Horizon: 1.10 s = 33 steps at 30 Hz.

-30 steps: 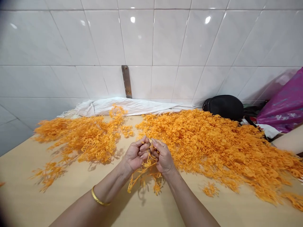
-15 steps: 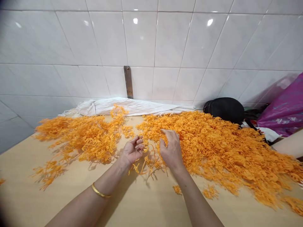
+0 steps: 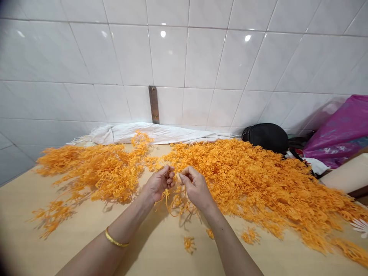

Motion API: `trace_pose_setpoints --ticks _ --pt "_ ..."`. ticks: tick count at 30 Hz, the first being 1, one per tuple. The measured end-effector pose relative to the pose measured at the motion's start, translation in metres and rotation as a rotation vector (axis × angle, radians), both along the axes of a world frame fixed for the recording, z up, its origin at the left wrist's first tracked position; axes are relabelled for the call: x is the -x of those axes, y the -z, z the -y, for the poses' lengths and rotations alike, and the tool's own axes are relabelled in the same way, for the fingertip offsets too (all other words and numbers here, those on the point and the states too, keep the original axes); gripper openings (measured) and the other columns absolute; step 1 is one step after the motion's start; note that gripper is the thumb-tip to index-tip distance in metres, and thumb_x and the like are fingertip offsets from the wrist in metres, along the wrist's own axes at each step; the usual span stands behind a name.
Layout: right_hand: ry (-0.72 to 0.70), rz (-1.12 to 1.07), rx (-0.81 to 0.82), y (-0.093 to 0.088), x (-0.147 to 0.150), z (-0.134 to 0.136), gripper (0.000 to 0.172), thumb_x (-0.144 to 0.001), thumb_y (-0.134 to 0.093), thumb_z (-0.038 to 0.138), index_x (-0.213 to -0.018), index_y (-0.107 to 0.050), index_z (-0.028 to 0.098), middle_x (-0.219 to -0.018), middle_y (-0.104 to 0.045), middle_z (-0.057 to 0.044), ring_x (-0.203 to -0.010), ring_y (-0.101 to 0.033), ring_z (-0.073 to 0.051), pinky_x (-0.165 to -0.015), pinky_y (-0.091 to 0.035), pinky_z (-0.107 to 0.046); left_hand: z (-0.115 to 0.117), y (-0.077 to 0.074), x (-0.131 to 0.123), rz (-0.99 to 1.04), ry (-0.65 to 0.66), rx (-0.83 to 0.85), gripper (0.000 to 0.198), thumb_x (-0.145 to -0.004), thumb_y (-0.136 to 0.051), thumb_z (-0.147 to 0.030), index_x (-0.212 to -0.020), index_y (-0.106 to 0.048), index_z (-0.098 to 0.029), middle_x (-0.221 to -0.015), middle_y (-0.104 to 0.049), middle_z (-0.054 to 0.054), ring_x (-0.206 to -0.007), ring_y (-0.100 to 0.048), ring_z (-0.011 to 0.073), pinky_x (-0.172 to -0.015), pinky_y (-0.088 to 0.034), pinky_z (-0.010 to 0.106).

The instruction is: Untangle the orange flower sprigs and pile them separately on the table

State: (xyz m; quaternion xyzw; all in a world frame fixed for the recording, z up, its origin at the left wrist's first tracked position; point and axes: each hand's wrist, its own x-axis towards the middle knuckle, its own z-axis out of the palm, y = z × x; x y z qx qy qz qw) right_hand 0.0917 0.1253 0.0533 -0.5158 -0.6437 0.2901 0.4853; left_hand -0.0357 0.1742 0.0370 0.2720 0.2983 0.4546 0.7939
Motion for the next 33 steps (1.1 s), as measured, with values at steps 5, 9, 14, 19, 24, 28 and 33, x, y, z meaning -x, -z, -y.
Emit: trace_pose_setpoints --ticks 5,9,14,19,24,28,33 --pt "0.077 0.328 0.048 0.006 0.002 0.000 0.022 -0.072 -0.054 0.041 -0.069 -0.056 0.020 -0.058 -0.047 0.001 -0.056 -0.042 -0.013 -0.052 -0.030 -0.026 0.000 -0.008 0.003 0.104 -0.036 -0.007 0.017 -0.078 -0.048 -0.029 -0.074 -0.052 -0.013 -0.054 -0.043 -0.004 -0.040 -0.032 0.0041 -0.044 -0.036 0.019" --pt "0.137 0.393 -0.057 0.009 0.010 0.002 0.025 -0.069 -0.059 0.035 -0.089 -0.053 0.020 -0.082 -0.053 -0.004 -0.073 -0.047 -0.017 -0.065 -0.035 -0.029 0.001 -0.014 0.003 0.172 -0.056 0.013 0.016 -0.080 -0.046 -0.025 -0.073 -0.053 -0.012 -0.056 -0.044 -0.003 -0.042 -0.035 0.0044 -0.048 -0.039 0.020" --pt "0.151 0.366 -0.143 0.009 0.013 0.003 0.028 -0.066 -0.059 0.025 -0.090 -0.045 0.020 -0.086 -0.052 -0.004 -0.077 -0.047 -0.018 -0.067 -0.036 -0.030 -0.001 -0.015 0.005 0.232 -0.095 0.028 0.016 -0.081 -0.044 -0.022 -0.072 -0.052 -0.011 -0.058 -0.048 0.000 -0.045 -0.040 0.0049 -0.054 -0.043 0.021" --pt "0.060 0.251 -0.114 0.007 0.015 0.004 0.005 -0.076 -0.047 0.021 -0.074 -0.052 0.021 -0.068 -0.055 0.000 -0.062 -0.047 -0.014 -0.059 -0.033 -0.026 -0.001 -0.012 0.006 0.108 -0.098 -0.026 0.017 -0.079 -0.048 -0.027 -0.072 -0.054 -0.012 -0.058 -0.051 0.000 -0.046 -0.042 0.0061 -0.050 -0.040 0.021" --pt "0.015 0.043 -0.009 0.005 0.016 0.003 0.020 -0.077 -0.050 0.032 -0.062 -0.051 0.019 -0.054 -0.048 0.002 -0.051 -0.042 -0.011 -0.049 -0.030 -0.023 0.003 -0.007 0.001 -0.142 -0.080 -0.197 0.018 -0.067 -0.060 -0.030 -0.071 -0.056 -0.013 -0.063 -0.054 0.001 -0.054 -0.049 0.0076 -0.050 -0.038 0.018" --pt "0.065 -0.123 0.011 0.006 0.013 0.002 0.024 -0.077 -0.051 0.037 -0.060 -0.047 0.019 -0.051 -0.041 0.004 -0.046 -0.035 -0.009 -0.045 -0.027 -0.022 0.009 -0.004 -0.006 -0.241 0.054 -0.205 0.017 -0.064 -0.062 -0.024 -0.063 -0.049 -0.014 -0.054 -0.050 -0.002 -0.046 -0.047 0.0074 -0.049 -0.039 0.021" --pt "0.173 -0.162 -0.074 0.014 0.015 0.000 0.023 -0.077 -0.052 0.036 -0.061 -0.049 0.020 -0.054 -0.041 0.004 -0.050 -0.034 -0.010 -0.047 -0.028 -0.023 0.018 -0.004 -0.012 -0.233 0.152 -0.147 0.021 -0.065 -0.060 -0.024 -0.062 -0.040 -0.017 -0.037 -0.036 -0.008 -0.033 -0.033 0.0052 -0.039 -0.029 0.018"
